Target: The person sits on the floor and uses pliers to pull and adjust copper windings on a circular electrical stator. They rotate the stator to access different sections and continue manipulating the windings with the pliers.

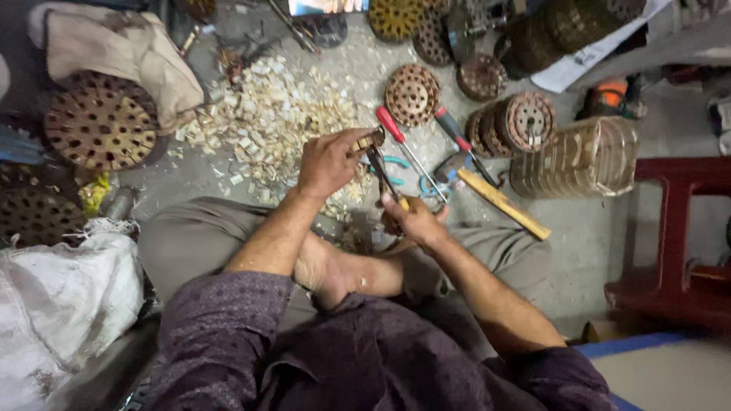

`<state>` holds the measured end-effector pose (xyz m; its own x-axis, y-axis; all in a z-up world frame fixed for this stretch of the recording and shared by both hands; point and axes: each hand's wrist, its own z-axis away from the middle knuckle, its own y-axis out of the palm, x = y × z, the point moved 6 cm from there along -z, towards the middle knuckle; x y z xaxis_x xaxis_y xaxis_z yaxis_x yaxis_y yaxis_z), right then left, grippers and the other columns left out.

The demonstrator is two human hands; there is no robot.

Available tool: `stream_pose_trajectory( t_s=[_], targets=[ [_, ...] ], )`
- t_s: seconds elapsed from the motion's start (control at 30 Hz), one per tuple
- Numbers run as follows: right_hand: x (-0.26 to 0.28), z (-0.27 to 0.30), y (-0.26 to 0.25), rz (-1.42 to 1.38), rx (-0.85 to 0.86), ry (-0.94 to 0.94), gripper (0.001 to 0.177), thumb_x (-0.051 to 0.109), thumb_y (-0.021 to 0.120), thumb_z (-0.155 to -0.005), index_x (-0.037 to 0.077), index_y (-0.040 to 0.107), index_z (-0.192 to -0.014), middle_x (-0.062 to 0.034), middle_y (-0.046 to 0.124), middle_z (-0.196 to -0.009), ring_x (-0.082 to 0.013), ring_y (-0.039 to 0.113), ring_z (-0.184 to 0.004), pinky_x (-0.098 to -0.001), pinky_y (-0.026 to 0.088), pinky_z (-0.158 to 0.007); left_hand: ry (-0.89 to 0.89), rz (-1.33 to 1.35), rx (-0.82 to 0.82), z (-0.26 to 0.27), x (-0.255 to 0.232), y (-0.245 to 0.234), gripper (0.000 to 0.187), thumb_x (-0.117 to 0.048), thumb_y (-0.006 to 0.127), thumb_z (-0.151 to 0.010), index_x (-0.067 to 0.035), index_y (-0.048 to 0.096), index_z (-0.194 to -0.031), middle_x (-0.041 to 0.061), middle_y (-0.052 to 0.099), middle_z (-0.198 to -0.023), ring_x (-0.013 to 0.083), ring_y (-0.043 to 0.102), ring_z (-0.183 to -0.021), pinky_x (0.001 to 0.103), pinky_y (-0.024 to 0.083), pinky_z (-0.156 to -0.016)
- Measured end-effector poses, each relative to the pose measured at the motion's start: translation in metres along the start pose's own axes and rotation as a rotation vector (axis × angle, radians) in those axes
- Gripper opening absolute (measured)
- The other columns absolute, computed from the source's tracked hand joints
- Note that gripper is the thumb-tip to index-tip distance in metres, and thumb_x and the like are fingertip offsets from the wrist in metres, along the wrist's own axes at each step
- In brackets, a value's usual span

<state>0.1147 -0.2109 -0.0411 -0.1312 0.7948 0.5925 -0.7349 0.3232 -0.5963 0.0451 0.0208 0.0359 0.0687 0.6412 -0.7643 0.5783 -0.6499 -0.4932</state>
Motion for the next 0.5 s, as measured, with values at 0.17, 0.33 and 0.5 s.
stream_pose_trajectory(
  t_s=[0.17,0.33,0.5],
  targets=[
    [-0.002,0.003,0.028,-0.772,0.106,0.097,0.044,0.043,0.068,-0.100,0.010,0.054,-0.075,0.0029,0.046,-0.056,-0.0100,0.037,-0.042,-0.0289,0.027,-0.038,0.034,0.123,-0.110,0.002,0.006,-0.005,0.051,-0.012,0.081,-0.085,-0.018,0.065,-0.133,0.011,0.075,-0.118,0.0290,0.076,-0.096,0.039,0.061,-0.085],
    [0.010,0.010,0.029,-0.707,-0.020,0.073,0.032,0.039,0.069,-0.098,0.010,0.059,-0.087,0.0000,0.053,-0.061,-0.0114,0.046,-0.047,-0.0276,0.035,-0.052,-0.125,0.239,0.018,-0.002,0.019,0.007,0.044,-0.016,0.083,-0.089,-0.021,0.069,-0.130,0.008,0.078,-0.112,0.0216,0.079,-0.091,0.034,0.062,-0.085],
    [0.014,0.010,-0.007,-0.180,-0.102,-0.321,0.033,0.030,0.067,-0.100,0.003,0.055,-0.114,-0.0029,0.076,-0.096,-0.0161,0.064,-0.085,-0.0324,0.051,-0.083,-0.029,0.248,-0.036,0.003,0.022,0.009,0.048,-0.010,0.082,-0.087,-0.017,0.069,-0.132,0.010,0.075,-0.125,0.0229,0.075,-0.111,0.034,0.063,-0.096]
  ],
)
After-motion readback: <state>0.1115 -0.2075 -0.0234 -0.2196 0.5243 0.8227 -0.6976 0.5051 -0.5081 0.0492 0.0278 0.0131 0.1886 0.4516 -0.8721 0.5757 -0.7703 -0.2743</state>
